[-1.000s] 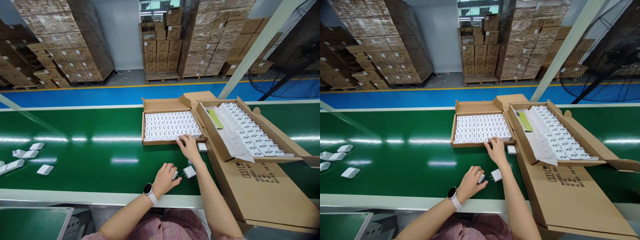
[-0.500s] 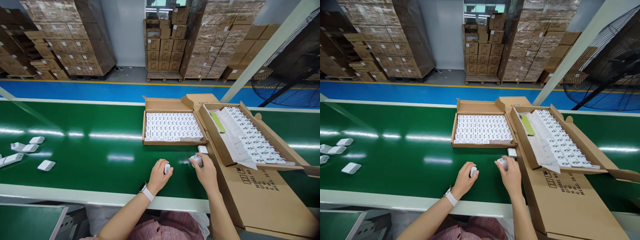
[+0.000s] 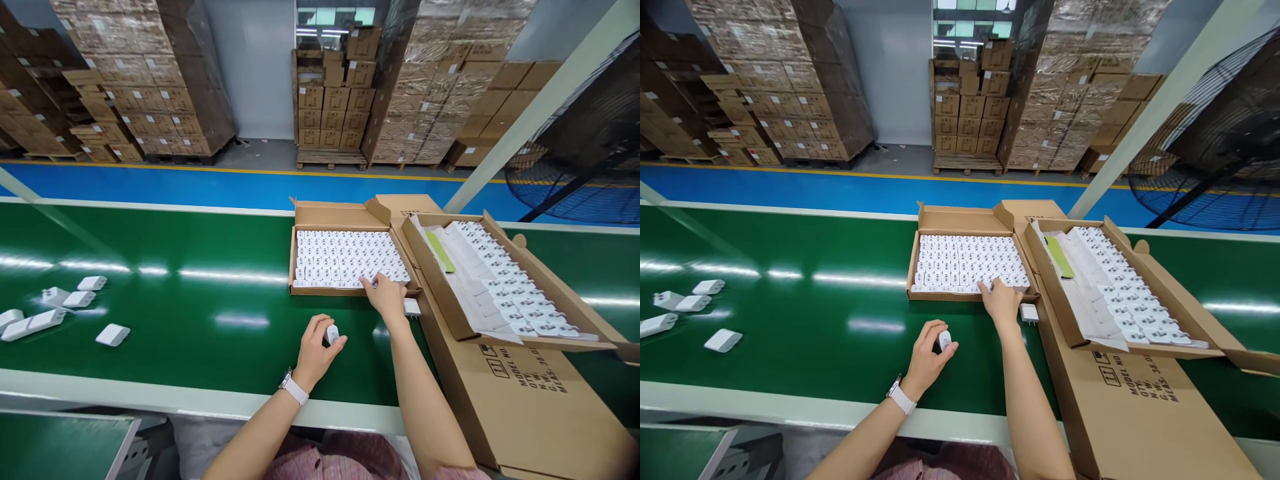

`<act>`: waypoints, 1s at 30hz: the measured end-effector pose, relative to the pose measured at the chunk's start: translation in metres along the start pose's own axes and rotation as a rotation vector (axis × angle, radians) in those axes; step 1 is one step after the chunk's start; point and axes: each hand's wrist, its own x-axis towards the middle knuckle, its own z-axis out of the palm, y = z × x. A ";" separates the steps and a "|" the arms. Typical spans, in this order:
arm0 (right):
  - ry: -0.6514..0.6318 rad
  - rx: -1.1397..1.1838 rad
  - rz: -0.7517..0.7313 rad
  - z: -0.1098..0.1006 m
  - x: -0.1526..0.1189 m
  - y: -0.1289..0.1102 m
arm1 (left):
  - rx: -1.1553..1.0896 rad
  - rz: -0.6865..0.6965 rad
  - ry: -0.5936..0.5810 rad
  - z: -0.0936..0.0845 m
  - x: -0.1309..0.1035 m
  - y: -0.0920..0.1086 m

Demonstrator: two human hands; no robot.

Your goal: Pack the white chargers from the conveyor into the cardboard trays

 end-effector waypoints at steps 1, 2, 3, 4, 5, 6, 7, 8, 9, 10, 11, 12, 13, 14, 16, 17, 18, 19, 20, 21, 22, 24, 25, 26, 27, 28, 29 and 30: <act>0.001 -0.002 -0.009 -0.001 -0.003 0.006 | -0.009 -0.009 -0.001 -0.001 0.000 0.001; 0.014 -0.007 -0.009 -0.002 -0.005 0.013 | -0.019 -0.018 -0.004 -0.002 0.000 0.001; 0.038 -0.013 -0.001 -0.004 -0.008 0.020 | -0.028 -0.027 -0.010 -0.002 0.000 0.002; 0.068 -0.021 0.013 -0.005 -0.011 0.027 | -0.037 -0.036 -0.015 -0.003 0.000 0.003; 0.101 -0.028 0.030 -0.006 -0.014 0.033 | -0.044 -0.044 -0.020 -0.003 0.000 0.004; 0.139 -0.042 0.048 -0.006 -0.016 0.039 | -0.048 -0.052 -0.023 -0.003 0.000 0.004; 0.176 -0.065 0.066 -0.006 -0.019 0.044 | -0.051 -0.059 -0.026 -0.004 0.000 0.005; 0.207 -0.092 0.082 -0.004 -0.022 0.048 | -0.054 -0.065 -0.026 -0.004 0.000 0.005; 0.227 -0.120 0.092 -0.001 -0.026 0.052 | -0.056 -0.068 -0.024 -0.004 0.000 0.005; 0.232 -0.146 0.094 0.003 -0.030 0.055 | -0.058 -0.069 -0.022 -0.004 0.000 0.005; 0.223 -0.166 0.087 0.008 -0.035 0.058 | -0.059 -0.069 -0.020 -0.005 0.000 0.005; 0.206 -0.180 0.076 0.012 -0.040 0.060 | -0.060 -0.069 -0.017 -0.005 0.001 0.005; 0.187 -0.187 0.067 0.017 -0.045 0.062 | -0.059 -0.069 -0.015 -0.005 0.001 0.004; 0.176 -0.198 0.052 0.020 -0.051 0.065 | -0.057 -0.069 -0.015 -0.005 0.001 0.004; 0.165 -0.216 0.002 0.025 -0.061 0.071 | -0.058 -0.066 -0.019 -0.006 0.001 0.004; 0.161 -0.220 -0.029 0.025 -0.066 0.075 | -0.061 -0.063 -0.021 -0.006 0.002 0.005; 0.157 -0.219 -0.061 0.025 -0.069 0.078 | -0.065 -0.061 -0.023 -0.006 0.002 0.005; 0.154 -0.214 -0.090 0.023 -0.072 0.082 | -0.070 -0.058 -0.023 -0.007 0.002 0.006; 0.154 -0.206 -0.110 0.022 -0.074 0.086 | -0.074 -0.058 -0.023 -0.007 0.001 0.006; 0.159 -0.196 -0.121 0.021 -0.076 0.088 | -0.078 -0.060 -0.022 -0.007 0.001 0.007; 0.169 -0.185 -0.133 0.020 -0.077 0.090 | -0.081 -0.065 -0.022 -0.008 0.001 0.007; 0.202 -0.158 -0.151 0.019 -0.079 0.092 | -0.088 -0.075 -0.026 -0.008 0.000 0.007; 0.223 -0.142 -0.158 0.019 -0.080 0.092 | -0.092 -0.080 -0.030 -0.007 0.000 0.007; 0.246 -0.124 -0.166 0.018 -0.080 0.092 | -0.097 -0.084 -0.034 -0.007 -0.001 0.006; 0.268 -0.106 -0.174 0.017 -0.079 0.091 | -0.100 -0.088 -0.037 -0.006 -0.001 0.005; 0.289 -0.088 -0.184 0.015 -0.077 0.090 | -0.103 -0.091 -0.038 -0.006 -0.002 0.005; 0.312 -0.065 -0.198 0.013 -0.073 0.089 | -0.105 -0.095 -0.037 -0.005 -0.002 0.004; 0.338 -0.034 -0.214 0.009 -0.067 0.087 | -0.106 -0.102 -0.034 -0.005 -0.001 0.004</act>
